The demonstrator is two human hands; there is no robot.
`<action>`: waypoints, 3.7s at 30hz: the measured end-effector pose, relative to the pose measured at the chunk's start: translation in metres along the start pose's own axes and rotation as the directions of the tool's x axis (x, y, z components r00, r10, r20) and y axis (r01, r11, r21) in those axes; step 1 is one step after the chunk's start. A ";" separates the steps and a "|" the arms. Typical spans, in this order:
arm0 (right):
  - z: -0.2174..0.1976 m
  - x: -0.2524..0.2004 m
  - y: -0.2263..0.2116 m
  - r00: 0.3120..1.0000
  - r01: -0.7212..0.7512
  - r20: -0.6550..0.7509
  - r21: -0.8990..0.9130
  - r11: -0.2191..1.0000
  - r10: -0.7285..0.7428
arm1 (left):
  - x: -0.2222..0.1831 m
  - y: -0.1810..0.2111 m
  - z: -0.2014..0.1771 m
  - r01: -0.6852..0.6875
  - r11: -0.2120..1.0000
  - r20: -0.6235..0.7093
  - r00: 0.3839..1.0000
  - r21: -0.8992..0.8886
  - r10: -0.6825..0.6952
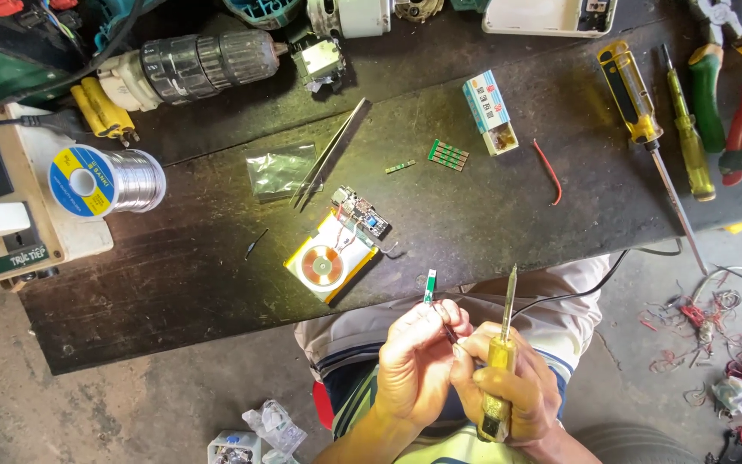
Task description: Soldering wires and small components onto a printed circuit board at a repair bench.
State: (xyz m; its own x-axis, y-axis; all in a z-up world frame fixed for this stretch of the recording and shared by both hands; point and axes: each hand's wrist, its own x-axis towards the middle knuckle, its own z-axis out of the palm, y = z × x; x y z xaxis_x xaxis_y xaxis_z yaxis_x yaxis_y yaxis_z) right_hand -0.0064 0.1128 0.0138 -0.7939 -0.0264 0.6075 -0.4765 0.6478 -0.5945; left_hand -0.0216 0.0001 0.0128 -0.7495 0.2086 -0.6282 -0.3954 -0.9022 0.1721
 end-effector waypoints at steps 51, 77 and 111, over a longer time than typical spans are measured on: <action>-0.012 0.047 0.017 0.991 0.130 -0.034 0.175 0.976 -0.126 | -0.008 0.034 0.016 0.032 0.881 -0.078 0.997 0.472 0.006; -0.023 0.084 0.104 0.979 -0.147 -0.161 -0.136 0.980 0.125 | 0.033 0.060 0.073 -0.373 -0.839 0.859 0.475 0.395 0.194; -0.063 0.026 0.116 0.999 0.043 0.018 0.172 0.984 -0.046 | 0.048 -0.009 0.076 -0.704 -0.697 0.951 0.290 0.135 -0.108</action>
State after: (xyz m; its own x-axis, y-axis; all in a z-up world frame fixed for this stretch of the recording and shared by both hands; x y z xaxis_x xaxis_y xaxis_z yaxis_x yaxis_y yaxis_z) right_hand -0.0589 0.2350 -0.0062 -0.7775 -0.0698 0.6250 -0.5677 0.5054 -0.6498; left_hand -0.0943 0.0467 0.0389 -0.6792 0.5171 0.5209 0.7316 0.5334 0.4245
